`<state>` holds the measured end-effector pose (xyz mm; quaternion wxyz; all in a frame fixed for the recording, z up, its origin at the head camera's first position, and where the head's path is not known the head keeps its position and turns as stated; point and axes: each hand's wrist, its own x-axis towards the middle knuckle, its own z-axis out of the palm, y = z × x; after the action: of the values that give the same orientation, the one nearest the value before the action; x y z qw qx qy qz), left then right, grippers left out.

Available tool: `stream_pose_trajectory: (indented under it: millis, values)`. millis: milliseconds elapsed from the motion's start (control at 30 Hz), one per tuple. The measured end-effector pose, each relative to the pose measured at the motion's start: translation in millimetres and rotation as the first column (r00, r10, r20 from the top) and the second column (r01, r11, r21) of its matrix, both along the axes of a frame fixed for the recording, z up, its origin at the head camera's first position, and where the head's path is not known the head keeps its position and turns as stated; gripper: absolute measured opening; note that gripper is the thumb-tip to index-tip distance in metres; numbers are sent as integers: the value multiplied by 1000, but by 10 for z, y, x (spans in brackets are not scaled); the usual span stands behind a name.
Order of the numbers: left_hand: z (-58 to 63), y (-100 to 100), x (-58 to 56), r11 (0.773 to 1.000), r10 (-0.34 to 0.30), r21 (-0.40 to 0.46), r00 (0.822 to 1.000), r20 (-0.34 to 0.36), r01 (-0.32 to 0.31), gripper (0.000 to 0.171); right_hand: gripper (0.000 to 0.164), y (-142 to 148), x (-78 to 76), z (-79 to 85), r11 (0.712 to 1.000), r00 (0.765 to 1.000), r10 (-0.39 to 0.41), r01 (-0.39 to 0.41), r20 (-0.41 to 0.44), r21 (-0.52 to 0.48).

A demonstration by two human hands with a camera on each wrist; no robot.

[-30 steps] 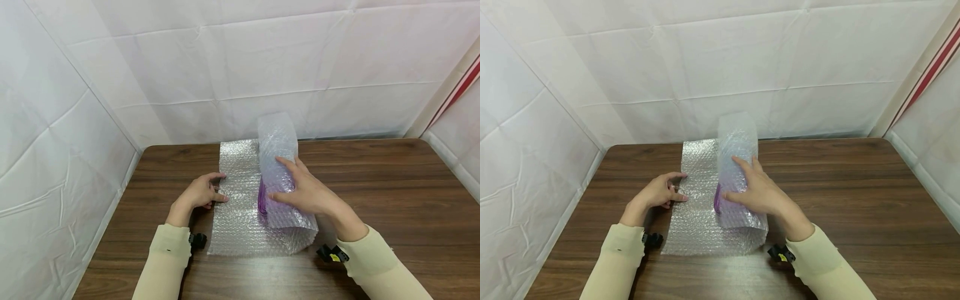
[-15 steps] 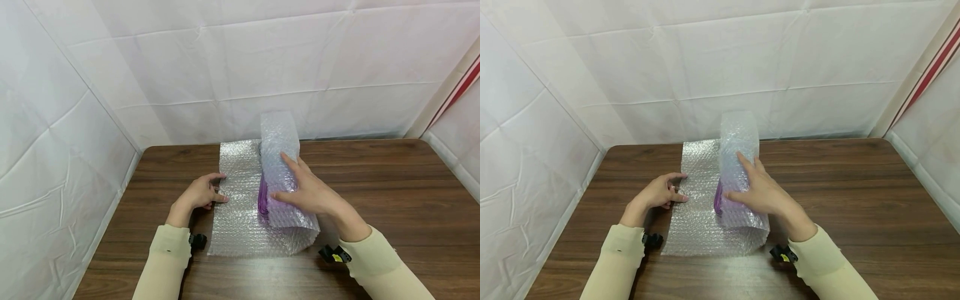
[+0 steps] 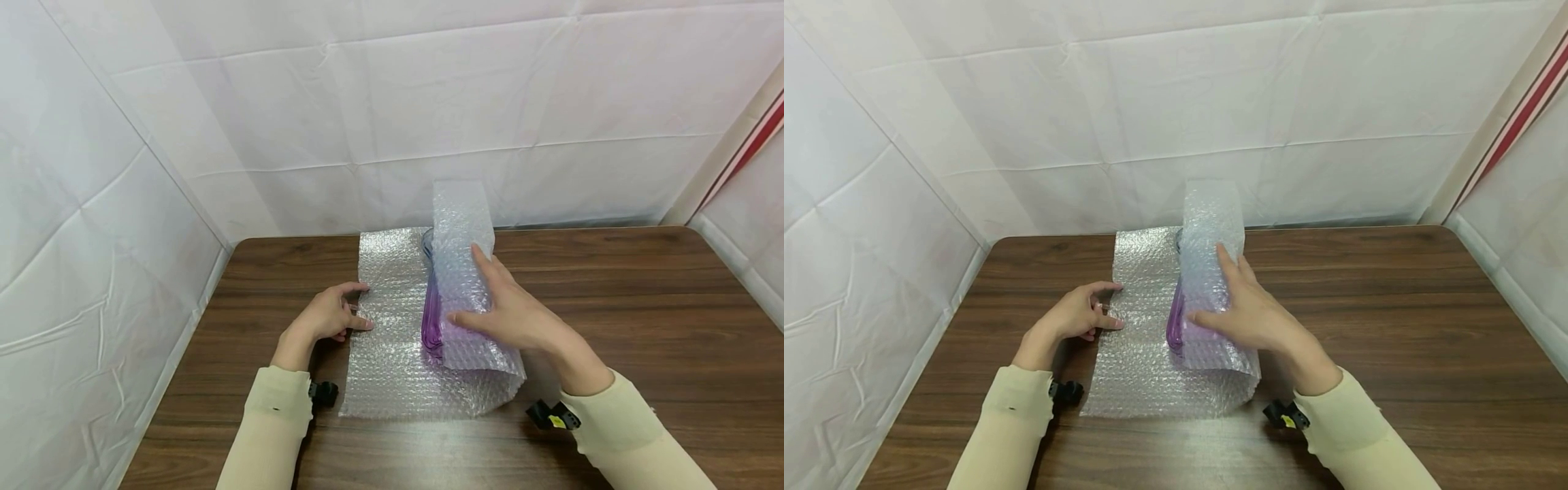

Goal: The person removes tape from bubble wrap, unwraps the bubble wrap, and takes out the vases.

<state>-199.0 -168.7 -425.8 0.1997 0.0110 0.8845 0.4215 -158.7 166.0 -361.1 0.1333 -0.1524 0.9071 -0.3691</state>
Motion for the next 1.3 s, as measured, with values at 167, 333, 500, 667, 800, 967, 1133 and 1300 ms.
stream_pose_trajectory:
  millis: [167,333,500,667,800,967,1133,1300]
  values:
    - [0,4,-2,1000,2,-3,1000,4,-2,76,125,29,1,13,999,1000,7,-7,-5,-32]
    - [-1,-3,-8,1000,1,5,1000,7,-1,77,126,61,-3,16,1000,1000,-3,3,-5,-27]
    - [-5,-7,-18,1000,-1,13,1000,8,1,77,127,80,0,17,1000,1000,-18,18,5,-11]
    - [-7,-8,-27,1000,-2,13,1000,4,2,77,128,90,15,28,999,999,-40,40,23,-1]
    - [-6,-7,-28,1000,-2,8,1000,2,2,77,127,106,21,30,999,998,-53,53,22,9]
    - [-8,-9,-28,1000,-2,6,1000,0,2,77,125,119,14,23,998,998,-55,55,13,10]
    - [-10,-10,-24,1000,-2,5,1000,3,2,77,125,131,14,8,998,998,-63,63,14,9]
    - [-13,-11,-19,1000,-2,3,1000,1,2,77,124,149,13,-4,998,998,-65,65,12,5]
